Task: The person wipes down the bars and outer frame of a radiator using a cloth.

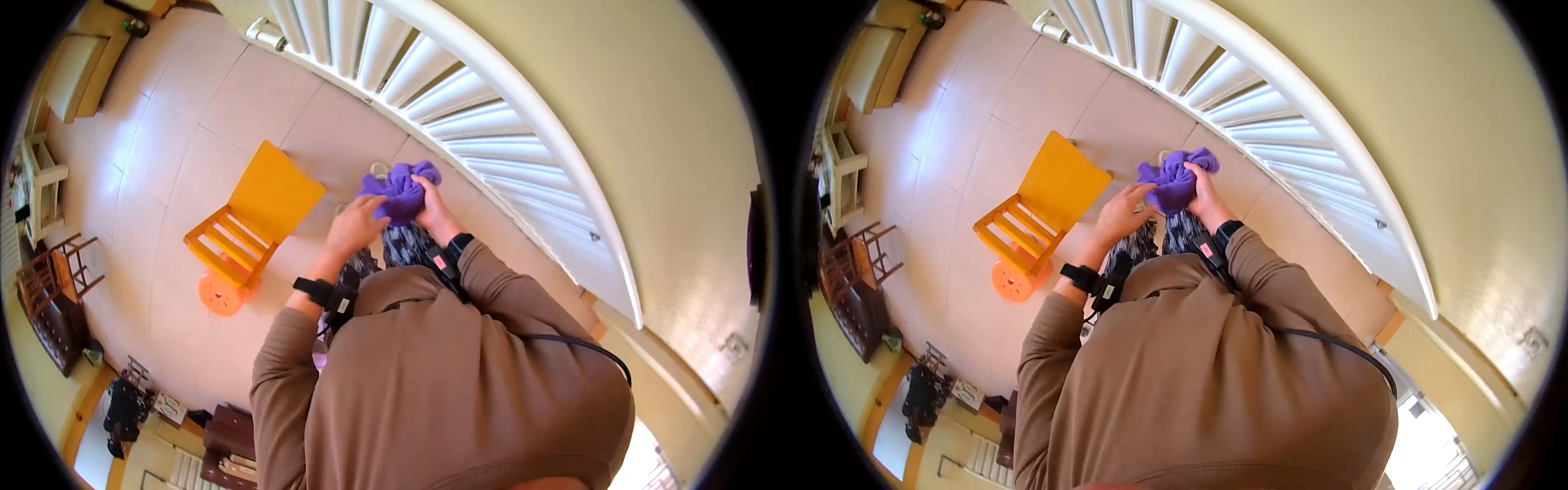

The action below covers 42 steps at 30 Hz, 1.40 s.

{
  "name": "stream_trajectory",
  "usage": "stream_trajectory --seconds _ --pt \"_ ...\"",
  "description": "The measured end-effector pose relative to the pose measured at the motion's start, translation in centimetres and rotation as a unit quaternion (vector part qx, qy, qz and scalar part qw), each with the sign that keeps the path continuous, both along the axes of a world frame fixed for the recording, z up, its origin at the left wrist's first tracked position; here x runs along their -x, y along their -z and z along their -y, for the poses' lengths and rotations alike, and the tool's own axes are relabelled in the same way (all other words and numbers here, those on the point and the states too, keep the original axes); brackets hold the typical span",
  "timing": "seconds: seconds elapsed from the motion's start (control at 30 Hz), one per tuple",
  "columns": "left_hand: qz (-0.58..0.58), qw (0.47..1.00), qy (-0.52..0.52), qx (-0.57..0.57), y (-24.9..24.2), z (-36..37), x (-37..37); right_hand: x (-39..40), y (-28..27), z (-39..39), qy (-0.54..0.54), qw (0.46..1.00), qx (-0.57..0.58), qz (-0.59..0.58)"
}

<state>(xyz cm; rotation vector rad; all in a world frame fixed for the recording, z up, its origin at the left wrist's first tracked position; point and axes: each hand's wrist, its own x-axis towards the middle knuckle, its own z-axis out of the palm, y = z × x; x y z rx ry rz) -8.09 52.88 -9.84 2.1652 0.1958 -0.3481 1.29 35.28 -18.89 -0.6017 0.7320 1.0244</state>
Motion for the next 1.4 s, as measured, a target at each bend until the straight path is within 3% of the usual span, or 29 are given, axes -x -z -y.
stream_trajectory --seconds 0.1,0.13,0.2,0.3,0.33,0.37,0.4,0.47,0.53,0.6,0.67,0.7,0.73,0.77,0.8,0.87,0.9,0.93,0.97,1.0,1.07,1.13,1.17,1.23,1.33,1.37,1.4 --pt "-0.107 0.986 -0.131 0.001 2.7 -2.6 2.9 -2.7 5.1 -1.4 -0.113 0.965 0.225 0.077" --pt "-0.097 0.978 -0.182 0.028 4.5 -3.2 4.9 -3.7 5.6 -1.7 -0.117 0.965 0.224 0.071" --pt "-0.109 0.958 -0.262 0.026 5.7 -3.7 8.4 -5.9 6.6 -2.4 -0.217 0.891 0.316 0.245" --pt "-0.214 0.912 -0.348 -0.029 7.0 -2.6 16.0 -9.2 10.1 -3.1 -0.255 0.881 0.309 0.252" --pt "-0.199 0.909 -0.365 -0.026 8.5 -1.4 19.9 -10.2 10.2 -3.6 -0.258 0.88 0.318 0.243" --pt "-0.21 0.912 -0.343 -0.085 10.2 0.1 24.1 -11.5 10.4 -3.8 -0.263 0.905 0.268 0.199" --pt "-0.29 0.881 -0.37 -0.046 9.5 1.7 26.3 -12.7 12.2 -3.9 -0.273 0.903 0.266 0.199" --pt "-0.414 0.827 -0.381 0.003 12.5 6.2 34.0 -14.5 17.0 -3.5 -0.202 0.94 0.261 0.085" --pt "-0.469 0.698 -0.514 0.167 10.6 10.0 35.0 -15.8 17.7 -4.3 -0.195 0.934 0.291 0.062" --pt "-0.493 0.65 -0.535 0.22 9.5 12.5 34.5 -16.6 18.6 -5.0 -0.11 0.962 0.25 0.011" --pt "-0.514 0.637 -0.499 0.286 9.6 13.3 34.4 -17.4 22.9 -4.9 -0.122 0.966 0.227 0.016" --pt "-0.512 0.635 -0.501 0.29 9.5 13.1 34.0 -17.8 26.5 -4.5 -0.11 0.959 0.222 0.14" --pt "-0.512 0.628 -0.505 0.297 9.1 12.2 33.5 -17.3 22.1 -5.5 -0.254 0.826 0.268 0.427" --pt "-0.512 0.622 -0.507 0.305 9.0 11.5 33.2 -16.7 16.2 -7.3 -0.296 0.587 0.375 0.654" --pt "-0.51 0.62 -0.519 0.294 9.3 11.2 33.7 -16.7 14.2 -8.8 -0.298 0.583 0.375 0.657" --pt "-0.509 0.636 -0.511 0.275 10.2 10.4 34.4 -16.7 11.9 -10.1 -0.272 0.729 0.368 0.509" --pt "-0.497 0.645 -0.511 0.276 10.2 9.8 34.2 -16.4 12.3 -9.5 -0.269 0.671 0.35 0.595" --pt "-0.484 0.647 -0.521 0.275 10.2 9.2 33.8 -16.6 10.6 -10.2 -0.269 0.667 0.351 0.6" --pt "-0.477 0.657 -0.517 0.272 10.4 8.7 33.6 -17.0 8.9 -11.1 -0.085 0.903 0.225 0.357" --pt "-0.467 0.668 -0.514 0.268 10.6 8.0 33.6 -17.4 7.2 -11.9 0.11 0.991 0.058 0.056" --pt "-0.438 0.685 -0.51 0.282 11.0 6.3 33.3 -18.4 5.2 -10.8 0.112 0.992 0.0 0.053" --pt "-0.405 0.707 -0.508 0.28 11.4 4.3 32.8 -18.1 -0.7 -10.6 -0.047 0.972 0.003 0.228" --pt "-0.388 0.717 -0.506 0.281 11.5 3.2 32.3 -18.5 -2.9 -10.6 -0.047 0.969 0.001 0.241" --pt "-0.355 0.731 -0.503 0.295 12.6 0.9 31.7 -18.3 -6.5 -11.4 0.075 0.989 -0.08 0.099" --pt "-0.313 0.75 -0.505 0.292 13.5 -2.1 30.6 -16.0 -14.8 -13.1 0.107 0.987 -0.079 0.092" --pt "-0.3 0.763 -0.498 0.283 13.2 -3.1 30.3 -16.4 -14.3 -12.3 0.072 0.98 -0.09 0.165" --pt "-0.287 0.764 -0.502 0.286 12.8 -3.8 30.1 -16.2 -15.5 -12.3 0.116 0.975 -0.111 0.154"
